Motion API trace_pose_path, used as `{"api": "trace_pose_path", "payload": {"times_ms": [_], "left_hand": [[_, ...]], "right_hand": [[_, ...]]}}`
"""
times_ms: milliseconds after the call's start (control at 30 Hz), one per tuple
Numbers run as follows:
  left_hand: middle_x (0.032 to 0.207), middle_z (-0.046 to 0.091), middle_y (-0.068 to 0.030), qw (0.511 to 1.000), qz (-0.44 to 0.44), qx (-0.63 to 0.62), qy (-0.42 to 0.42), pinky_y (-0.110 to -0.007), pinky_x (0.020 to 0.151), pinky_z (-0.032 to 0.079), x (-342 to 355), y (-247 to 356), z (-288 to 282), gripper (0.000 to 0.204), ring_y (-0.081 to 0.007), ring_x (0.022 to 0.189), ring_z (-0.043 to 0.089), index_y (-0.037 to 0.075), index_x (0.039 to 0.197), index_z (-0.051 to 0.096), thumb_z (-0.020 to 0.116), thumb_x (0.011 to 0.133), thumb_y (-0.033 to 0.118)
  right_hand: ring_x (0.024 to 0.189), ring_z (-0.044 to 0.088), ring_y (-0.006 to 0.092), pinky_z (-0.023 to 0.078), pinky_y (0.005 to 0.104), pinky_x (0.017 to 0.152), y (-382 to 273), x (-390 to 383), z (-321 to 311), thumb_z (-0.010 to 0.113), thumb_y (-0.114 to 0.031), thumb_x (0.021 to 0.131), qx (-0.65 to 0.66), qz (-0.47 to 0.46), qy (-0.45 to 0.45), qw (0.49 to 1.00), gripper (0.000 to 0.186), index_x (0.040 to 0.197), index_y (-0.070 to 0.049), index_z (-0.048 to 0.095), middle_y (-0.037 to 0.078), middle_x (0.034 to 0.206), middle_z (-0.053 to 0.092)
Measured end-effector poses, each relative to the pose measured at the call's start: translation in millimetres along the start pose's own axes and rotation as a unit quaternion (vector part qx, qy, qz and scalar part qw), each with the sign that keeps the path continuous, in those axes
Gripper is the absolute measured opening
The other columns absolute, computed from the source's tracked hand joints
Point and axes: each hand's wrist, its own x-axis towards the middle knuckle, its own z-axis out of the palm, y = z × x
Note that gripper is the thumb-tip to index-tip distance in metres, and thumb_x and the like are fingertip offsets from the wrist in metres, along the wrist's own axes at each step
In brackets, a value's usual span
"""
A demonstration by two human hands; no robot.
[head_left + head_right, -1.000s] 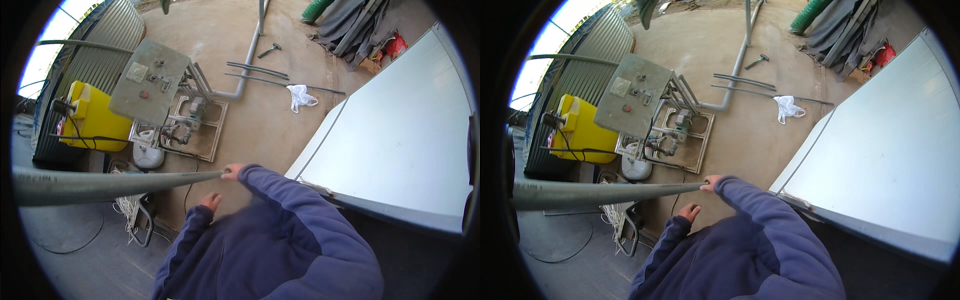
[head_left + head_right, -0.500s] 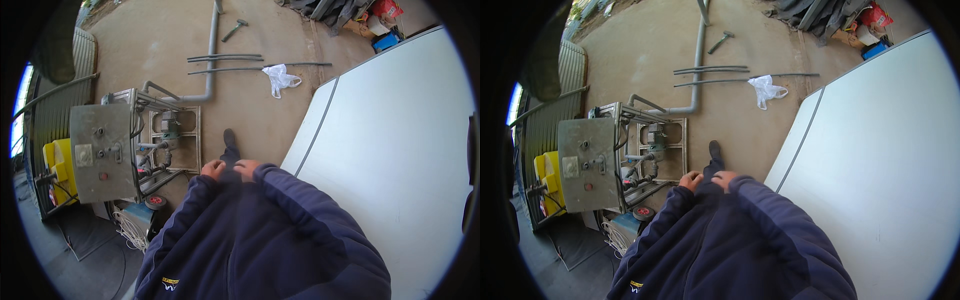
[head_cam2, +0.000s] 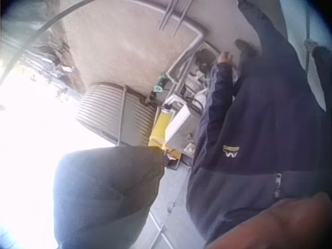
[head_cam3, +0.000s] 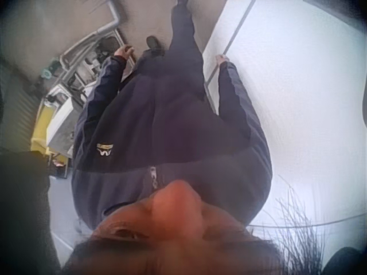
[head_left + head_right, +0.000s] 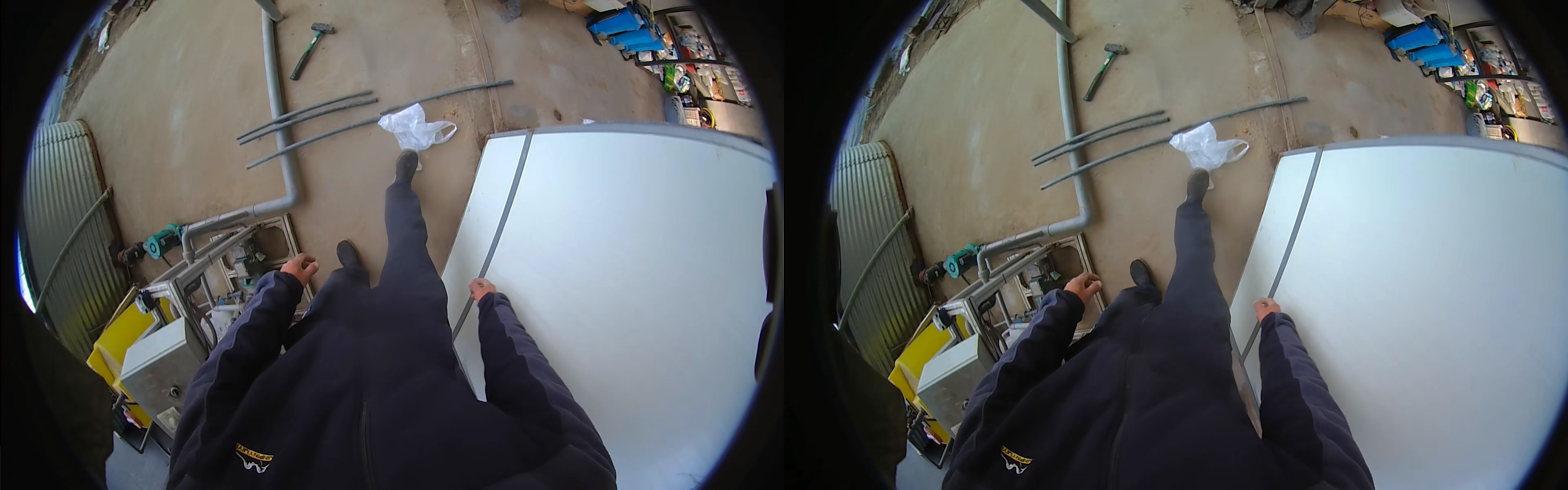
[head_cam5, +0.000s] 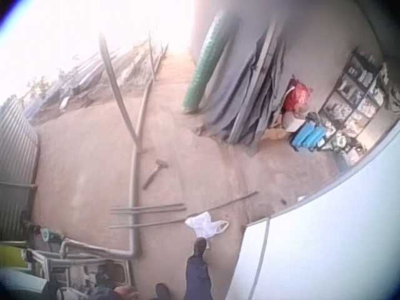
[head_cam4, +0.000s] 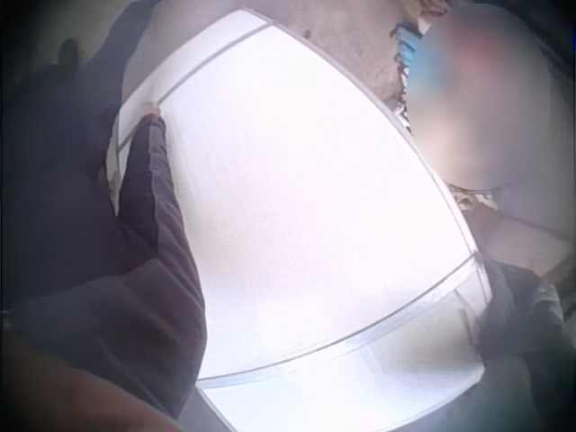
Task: The person uses an angle grinder to cut several metal pipes on the floor, producing sparks. After cutting, the person moves the cut pieces, picks up a hammer, and walks through the workshop.
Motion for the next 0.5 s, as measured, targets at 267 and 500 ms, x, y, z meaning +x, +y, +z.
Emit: {"api": "trace_pose_path", "payload": {"times_ms": [267, 500], "left_hand": [[0.114, 0.077, -0.0215, 0.998, 0.047, -0.03, -0.001, -0.046, 0.095, 0.057, 130.3, 148.7, -3.7, 0.036, -0.0393, 0.108, 0.074, 0.01, 0.125, 0.073, 0.07, 0.101, 0.037], [0.119, 0.075, -0.0172, 0.987, 0.053, -0.052, -0.142, -0.047, 0.094, 0.056, 266.2, 203.9, 90.6, 0.036, -0.0401, 0.105, 0.071, 0.009, 0.127, 0.071, 0.066, 0.103, 0.035]], "right_hand": [[0.129, 0.065, 0.0378, 0.051, 0.046, 0.111, -286.0, 187.5, 80.0, 0.076, -0.035, 0.09, -0.01, -0.111, -0.053, 0.992, 0.055, 0.133, -0.001, 0.07, 0.022, 0.138, 0.07], [0.146, 0.047, 0.0398, 0.043, 0.0482, 0.119, -443.4, 330.7, 98.1, 0.084, -0.029, 0.082, -0.22, -0.263, 0.038, 0.938, 0.043, 0.122, -0.014, 0.075, 0.024, 0.16, 0.046]]}}
